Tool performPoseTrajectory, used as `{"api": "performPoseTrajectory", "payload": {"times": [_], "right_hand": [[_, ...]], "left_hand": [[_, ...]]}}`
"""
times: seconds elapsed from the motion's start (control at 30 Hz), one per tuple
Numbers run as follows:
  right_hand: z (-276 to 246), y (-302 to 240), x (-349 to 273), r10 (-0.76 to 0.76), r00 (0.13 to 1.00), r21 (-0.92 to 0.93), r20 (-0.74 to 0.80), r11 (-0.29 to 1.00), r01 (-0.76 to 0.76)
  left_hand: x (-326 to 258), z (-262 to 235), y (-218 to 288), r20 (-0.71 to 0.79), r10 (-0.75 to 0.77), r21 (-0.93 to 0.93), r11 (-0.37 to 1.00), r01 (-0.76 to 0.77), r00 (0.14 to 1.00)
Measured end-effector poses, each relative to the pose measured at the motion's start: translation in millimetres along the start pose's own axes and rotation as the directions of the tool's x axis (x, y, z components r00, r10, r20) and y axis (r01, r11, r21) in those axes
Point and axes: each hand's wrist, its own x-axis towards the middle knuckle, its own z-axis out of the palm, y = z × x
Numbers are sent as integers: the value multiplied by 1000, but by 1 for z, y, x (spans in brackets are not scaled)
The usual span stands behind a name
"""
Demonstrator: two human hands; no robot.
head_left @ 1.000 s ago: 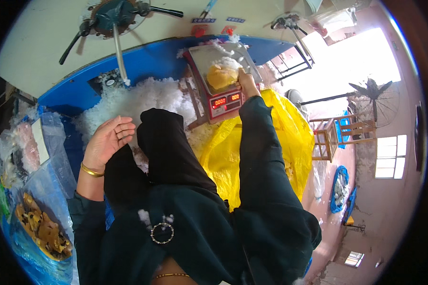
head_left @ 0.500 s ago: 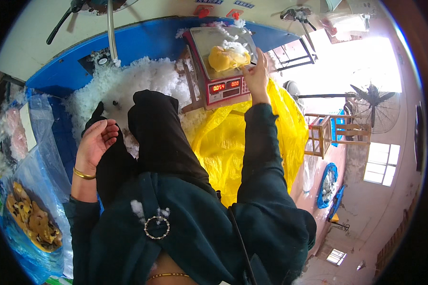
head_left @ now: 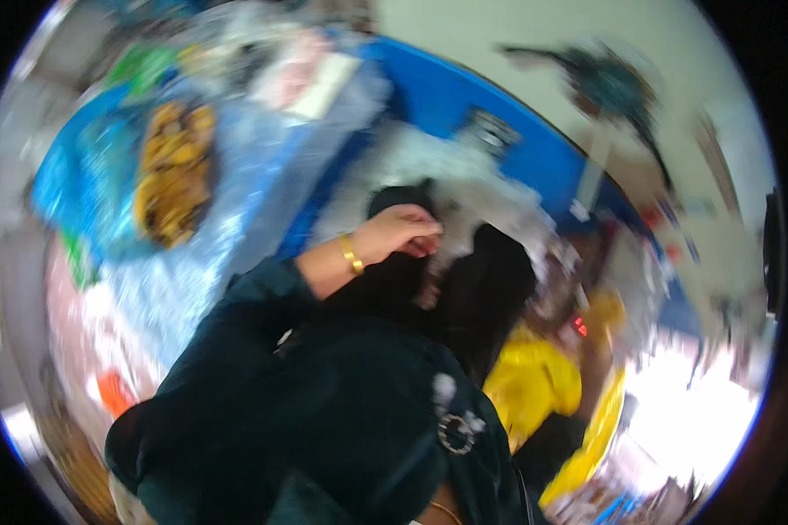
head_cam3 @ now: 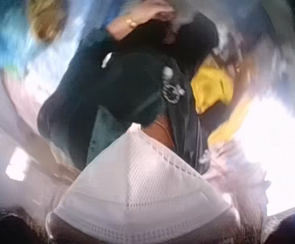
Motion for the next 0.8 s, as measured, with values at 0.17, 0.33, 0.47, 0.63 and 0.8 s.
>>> {"api": "performPoseTrajectory", "payload": {"times": [0.17, 0.33, 0.47, 0.63, 0.8], "right_hand": [[24, 110, -80, 256, 966, -85, 17, 963, -254], [40, 224, -198, 617, 773, -393, 147, 754, -527], [33, 262, -238, 626, 722, -686, 295, 665, -296], [61, 215, -110, 402, 897, -189, 183, 910, -369], [29, 16, 14, 101, 992, 394, -70, 917, -66]], "left_hand": [[-53, -142, 13, -573, 673, 754, 657, -22, 467], [-134, -290, 42, -476, 875, 404, 126, 906, 90], [-144, -343, 63, -731, 661, 340, 142, 929, 167], [-146, -402, 67, -674, 712, 413, 143, 899, 196], [-167, -330, 72, -363, 931, 835, 318, 449, 17]]}}
